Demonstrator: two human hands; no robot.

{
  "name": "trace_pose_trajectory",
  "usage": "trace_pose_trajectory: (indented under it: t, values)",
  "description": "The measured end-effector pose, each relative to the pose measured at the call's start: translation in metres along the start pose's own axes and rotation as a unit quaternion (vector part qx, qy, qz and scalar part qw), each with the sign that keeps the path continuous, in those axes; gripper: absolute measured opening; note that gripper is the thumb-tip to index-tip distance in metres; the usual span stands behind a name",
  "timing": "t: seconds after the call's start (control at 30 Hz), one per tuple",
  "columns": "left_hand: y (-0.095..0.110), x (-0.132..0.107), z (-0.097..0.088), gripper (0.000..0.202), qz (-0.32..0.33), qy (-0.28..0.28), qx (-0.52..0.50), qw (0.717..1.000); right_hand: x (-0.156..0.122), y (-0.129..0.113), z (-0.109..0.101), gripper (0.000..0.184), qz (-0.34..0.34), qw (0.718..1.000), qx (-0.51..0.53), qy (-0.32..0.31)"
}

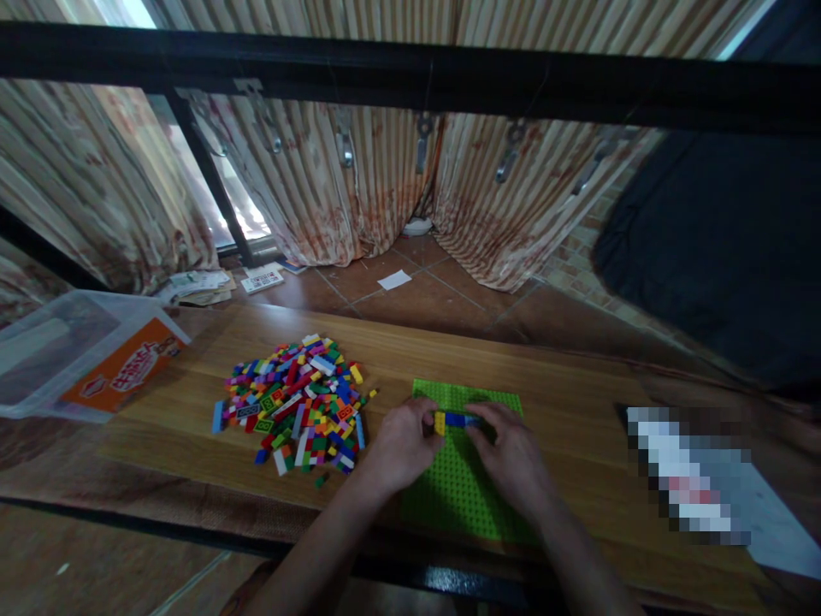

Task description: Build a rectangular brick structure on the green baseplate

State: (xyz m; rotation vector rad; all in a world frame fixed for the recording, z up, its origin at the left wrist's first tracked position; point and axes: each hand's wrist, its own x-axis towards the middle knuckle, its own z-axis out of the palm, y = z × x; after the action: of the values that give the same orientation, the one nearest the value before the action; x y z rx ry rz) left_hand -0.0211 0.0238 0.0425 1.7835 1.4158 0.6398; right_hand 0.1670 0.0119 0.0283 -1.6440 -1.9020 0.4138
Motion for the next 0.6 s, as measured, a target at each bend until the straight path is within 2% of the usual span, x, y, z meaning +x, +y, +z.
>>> trace_pose_trajectory:
  t: [0.07,0.33,0.6]
  values:
    - [0.0015,-0.0005,-0.0010,0.037,-0.001,-0.004,0.011,1.000,-0.0002,-0.0005,0.0031,0.025,-0.015,1.000,-0.007,-0.010]
    - [0.0078,0.0004,0.0013,0.020,0.006,0.007,0.071,0.997,0.0024,-0.0032,0.0057,0.024,-0.029,0.999,-0.022,-0.022]
    - [0.0047,0.0036,0.0031,0.022,0.007,0.014,0.073,0.997,0.0029,-0.0078,0.0092,0.025,-0.040,0.999,-0.021,-0.014]
